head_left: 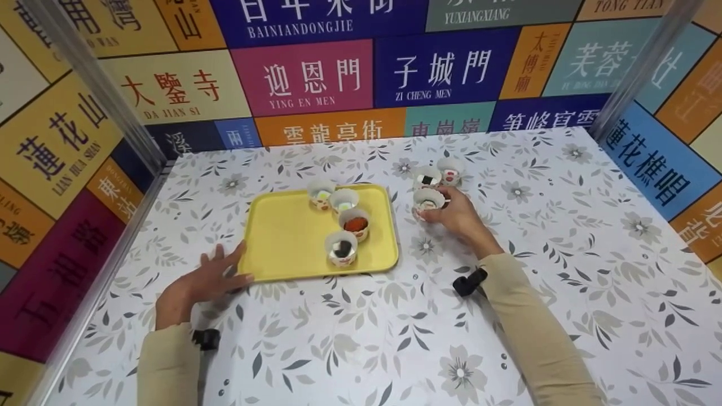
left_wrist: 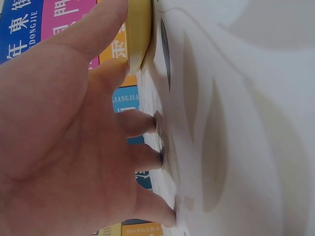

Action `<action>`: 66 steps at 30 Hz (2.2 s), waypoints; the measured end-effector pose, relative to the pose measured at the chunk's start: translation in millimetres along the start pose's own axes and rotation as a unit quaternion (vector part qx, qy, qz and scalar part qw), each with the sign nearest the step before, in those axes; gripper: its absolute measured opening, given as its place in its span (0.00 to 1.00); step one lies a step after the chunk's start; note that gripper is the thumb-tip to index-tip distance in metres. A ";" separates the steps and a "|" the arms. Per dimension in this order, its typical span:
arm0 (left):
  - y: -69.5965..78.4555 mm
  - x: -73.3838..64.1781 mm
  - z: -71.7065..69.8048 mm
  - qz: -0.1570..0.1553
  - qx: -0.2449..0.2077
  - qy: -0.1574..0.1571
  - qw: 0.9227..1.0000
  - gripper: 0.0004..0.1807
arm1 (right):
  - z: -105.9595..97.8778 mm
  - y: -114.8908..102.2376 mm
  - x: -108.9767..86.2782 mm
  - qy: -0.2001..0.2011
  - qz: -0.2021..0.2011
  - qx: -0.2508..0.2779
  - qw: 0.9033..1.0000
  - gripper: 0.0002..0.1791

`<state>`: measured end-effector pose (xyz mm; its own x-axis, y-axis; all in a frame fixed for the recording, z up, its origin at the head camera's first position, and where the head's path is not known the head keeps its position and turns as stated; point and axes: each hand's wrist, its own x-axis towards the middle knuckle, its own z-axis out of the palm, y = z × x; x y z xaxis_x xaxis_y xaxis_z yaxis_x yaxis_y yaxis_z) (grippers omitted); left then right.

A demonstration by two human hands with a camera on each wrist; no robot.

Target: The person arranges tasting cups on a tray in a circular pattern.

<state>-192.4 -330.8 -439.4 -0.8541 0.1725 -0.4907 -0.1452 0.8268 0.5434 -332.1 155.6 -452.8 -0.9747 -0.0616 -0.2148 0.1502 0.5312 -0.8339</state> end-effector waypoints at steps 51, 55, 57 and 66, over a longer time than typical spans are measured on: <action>-2.2 2.2 0.2 -0.004 0.005 0.001 1.000 0.54 | 27.7 -60.9 -53.2 -0.038 -0.110 -0.069 0.991 0.42; -1.0 3.2 0.5 -0.009 -0.004 -0.002 1.000 0.53 | 33.0 -68.2 -60.4 -0.054 -0.113 -0.088 0.988 0.44; 0.0 4.1 0.6 -0.010 -0.005 -0.003 1.000 0.52 | 35.9 -71.8 -63.4 -0.064 -0.115 -0.093 0.987 0.45; -1.0 6.1 0.5 -0.005 0.004 -0.004 1.000 0.53 | 57.7 -81.2 -71.6 -0.081 -0.164 -0.084 0.980 0.39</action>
<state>-197.2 -330.2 -443.3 -0.8484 0.1683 -0.5019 -0.1495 0.8333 0.5322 -265.0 68.1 -399.1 -0.9251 -0.3777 -0.0389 -0.2089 0.5919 -0.7785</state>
